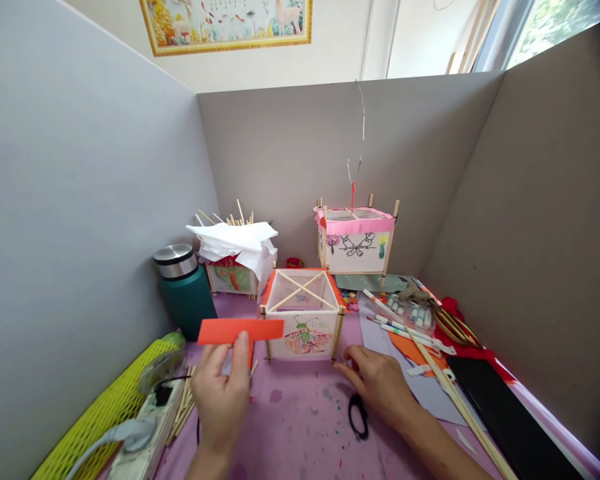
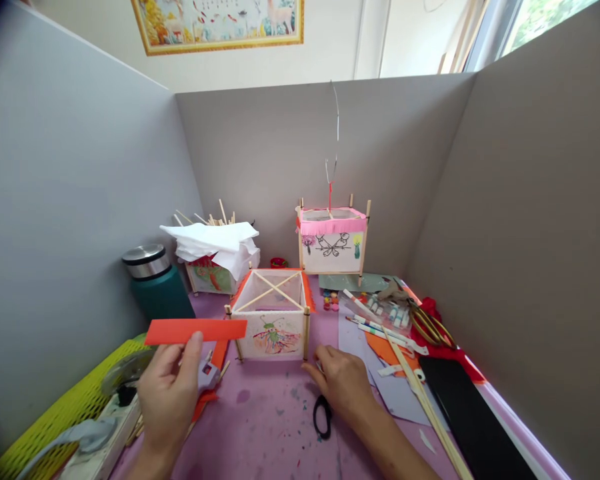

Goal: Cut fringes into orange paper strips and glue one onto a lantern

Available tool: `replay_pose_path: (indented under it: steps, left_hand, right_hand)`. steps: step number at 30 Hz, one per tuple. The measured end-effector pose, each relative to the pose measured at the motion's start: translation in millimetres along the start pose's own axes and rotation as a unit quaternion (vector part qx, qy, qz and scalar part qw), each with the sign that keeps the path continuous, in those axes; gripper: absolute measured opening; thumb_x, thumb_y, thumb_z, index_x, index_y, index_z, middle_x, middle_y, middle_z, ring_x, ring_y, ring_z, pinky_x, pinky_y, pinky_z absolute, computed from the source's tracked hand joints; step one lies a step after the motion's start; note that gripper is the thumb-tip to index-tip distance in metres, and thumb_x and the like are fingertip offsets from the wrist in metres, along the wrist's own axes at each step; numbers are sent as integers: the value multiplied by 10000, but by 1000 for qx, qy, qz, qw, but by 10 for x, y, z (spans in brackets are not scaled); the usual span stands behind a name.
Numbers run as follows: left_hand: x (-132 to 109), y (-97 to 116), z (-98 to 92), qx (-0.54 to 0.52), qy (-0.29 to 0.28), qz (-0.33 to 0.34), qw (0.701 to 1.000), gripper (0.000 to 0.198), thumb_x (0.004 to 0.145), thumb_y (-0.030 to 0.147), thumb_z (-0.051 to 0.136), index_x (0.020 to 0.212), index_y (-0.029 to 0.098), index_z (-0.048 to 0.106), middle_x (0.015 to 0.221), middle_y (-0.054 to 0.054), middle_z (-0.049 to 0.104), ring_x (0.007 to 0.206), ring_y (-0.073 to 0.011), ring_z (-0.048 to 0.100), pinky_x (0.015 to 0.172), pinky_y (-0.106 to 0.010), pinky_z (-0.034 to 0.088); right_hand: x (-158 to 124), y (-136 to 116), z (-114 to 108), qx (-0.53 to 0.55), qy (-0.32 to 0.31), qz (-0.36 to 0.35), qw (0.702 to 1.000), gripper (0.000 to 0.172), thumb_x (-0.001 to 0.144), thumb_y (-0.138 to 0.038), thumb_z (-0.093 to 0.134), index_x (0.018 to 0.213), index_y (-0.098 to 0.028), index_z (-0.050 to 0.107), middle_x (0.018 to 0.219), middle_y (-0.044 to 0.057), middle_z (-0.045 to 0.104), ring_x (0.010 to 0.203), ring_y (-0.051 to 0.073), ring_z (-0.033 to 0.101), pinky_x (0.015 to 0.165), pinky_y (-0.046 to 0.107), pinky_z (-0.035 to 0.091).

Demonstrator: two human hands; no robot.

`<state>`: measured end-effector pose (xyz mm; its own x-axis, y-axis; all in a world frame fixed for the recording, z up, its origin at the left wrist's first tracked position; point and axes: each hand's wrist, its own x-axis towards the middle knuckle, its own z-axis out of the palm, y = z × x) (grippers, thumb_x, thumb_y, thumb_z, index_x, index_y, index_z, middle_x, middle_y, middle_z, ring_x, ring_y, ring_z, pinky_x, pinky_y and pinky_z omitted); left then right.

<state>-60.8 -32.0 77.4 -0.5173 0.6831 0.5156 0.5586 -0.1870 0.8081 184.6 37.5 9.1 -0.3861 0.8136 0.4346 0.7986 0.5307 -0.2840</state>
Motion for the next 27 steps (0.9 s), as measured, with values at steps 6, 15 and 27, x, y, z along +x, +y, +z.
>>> replay_pose_path:
  steps: [6,15,27]
  left_hand:
    - [-425,117,96,-47,-223,33,973,353,841,308,541,510,191,572,548,-11,576,555,-140,543,562,-224,378]
    - [-655,-266,-10,78,-295,78,949,229,898,293,462,893,205,674,865,-59,692,801,-184,633,726,-266,463]
    - [-379,-603,-392,528,-224,45,818,287,879,242,439,1079,155,626,918,-124,699,839,-273,660,705,-359,470]
  right_hand:
    - [-252,-343,-98,417,-47,53,906,375,860,-524,486,1041,-202,552,836,22,625,606,125,539,520,217,403]
    - [-540,-560,292,507,-110,163,839,411,874,-539,459,653,-194,471,542,-45,464,417,84,411,407,197,319]
    - [-638,-628,394,334,-76,14,940,402,932,-387,415,581,-191,419,539,-38,457,494,94,433,493,213,326]
